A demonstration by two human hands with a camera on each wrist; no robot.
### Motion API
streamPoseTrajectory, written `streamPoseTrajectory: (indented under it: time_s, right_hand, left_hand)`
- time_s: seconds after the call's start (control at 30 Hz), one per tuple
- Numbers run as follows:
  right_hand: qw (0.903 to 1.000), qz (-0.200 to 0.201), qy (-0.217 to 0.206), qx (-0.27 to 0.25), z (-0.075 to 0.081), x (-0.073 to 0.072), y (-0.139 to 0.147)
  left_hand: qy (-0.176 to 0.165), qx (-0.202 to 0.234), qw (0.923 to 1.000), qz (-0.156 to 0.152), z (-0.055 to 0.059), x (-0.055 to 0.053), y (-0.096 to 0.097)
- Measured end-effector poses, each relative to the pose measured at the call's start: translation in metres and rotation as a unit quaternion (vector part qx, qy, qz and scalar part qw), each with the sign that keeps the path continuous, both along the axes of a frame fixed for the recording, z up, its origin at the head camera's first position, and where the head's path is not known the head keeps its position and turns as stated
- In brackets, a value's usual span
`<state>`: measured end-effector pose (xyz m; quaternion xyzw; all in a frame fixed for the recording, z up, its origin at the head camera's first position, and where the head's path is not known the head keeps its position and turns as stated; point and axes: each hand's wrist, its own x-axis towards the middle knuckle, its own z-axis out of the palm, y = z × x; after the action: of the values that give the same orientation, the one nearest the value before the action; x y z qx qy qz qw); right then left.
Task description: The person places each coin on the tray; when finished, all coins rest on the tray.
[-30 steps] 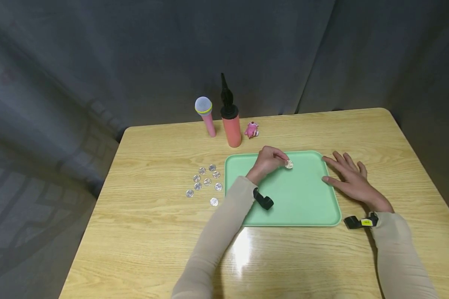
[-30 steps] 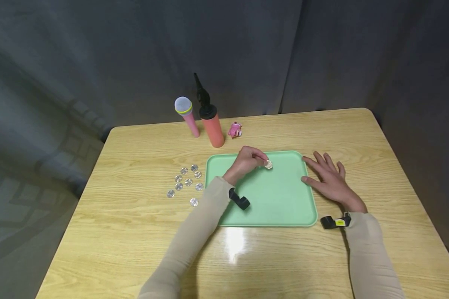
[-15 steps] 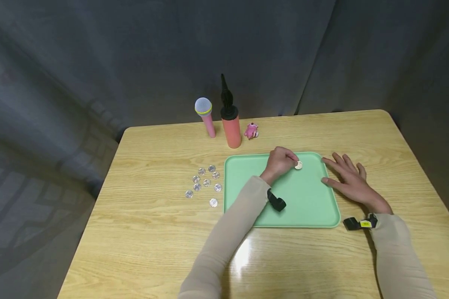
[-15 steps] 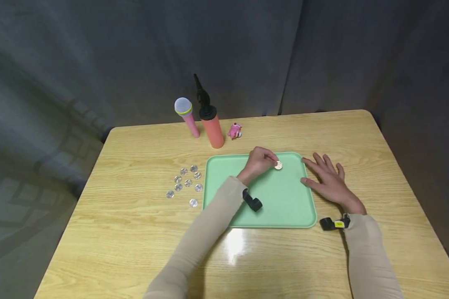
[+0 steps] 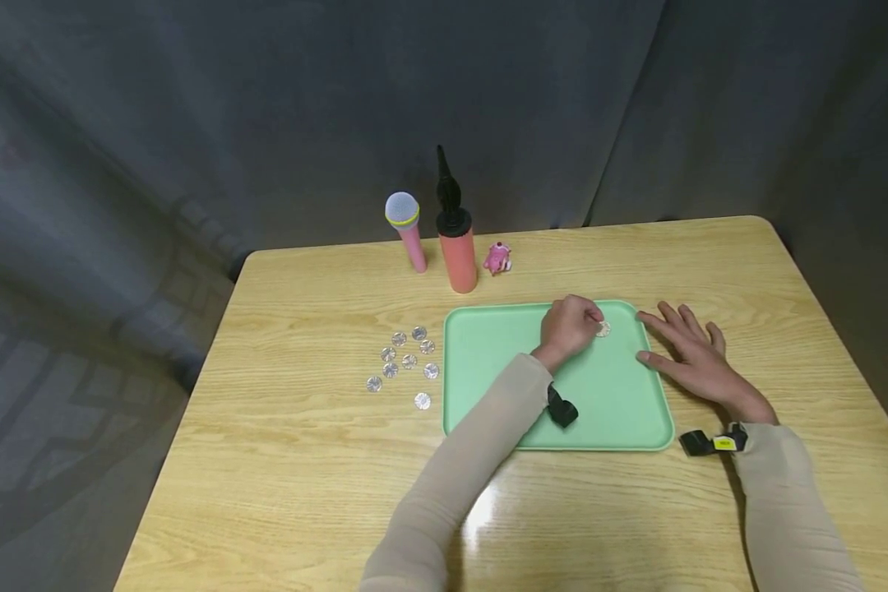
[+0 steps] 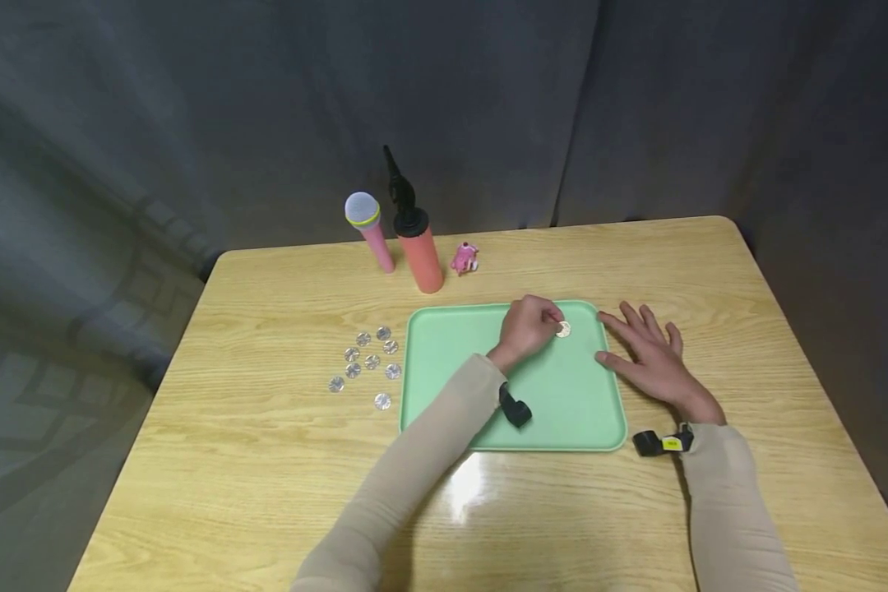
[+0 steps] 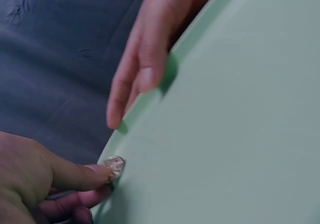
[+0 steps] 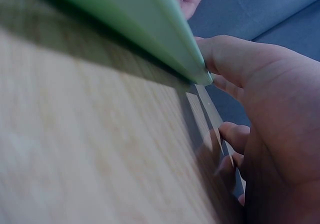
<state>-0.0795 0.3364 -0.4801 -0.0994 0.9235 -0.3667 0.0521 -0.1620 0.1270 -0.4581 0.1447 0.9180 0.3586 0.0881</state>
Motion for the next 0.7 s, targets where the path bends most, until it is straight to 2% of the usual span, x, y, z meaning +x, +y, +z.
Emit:
streamPoseTrajectory:
  time_s: [0.17,0.37,0.57,0.7]
  right_hand:
    - [0.9999,-0.001,-0.008,-0.006,-0.0003,-0.0005,0.0012]
    - [0.9999,0.001,-0.006,-0.009,0.0012,-0.0011,0.0008]
    - [1.0,0.004,-0.003,-0.004,0.0011,-0.0008,-0.0002]
    - [1.0,0.004,-0.005,-0.006,0.001,0.0008,-0.0001]
  left_hand:
    - [0.035,-0.014,0.9985,-0.04,-0.0055,0.0006,0.001]
    - [0.056,-0.045,0.9953,-0.066,-0.0088,-0.0008,0.0017]
    - [0.049,-0.061,0.9942,-0.074,-0.0063,-0.0014,0.0009]
    - [0.035,-0.045,0.9951,-0.081,-0.0044,-0.0008,-0.0017]
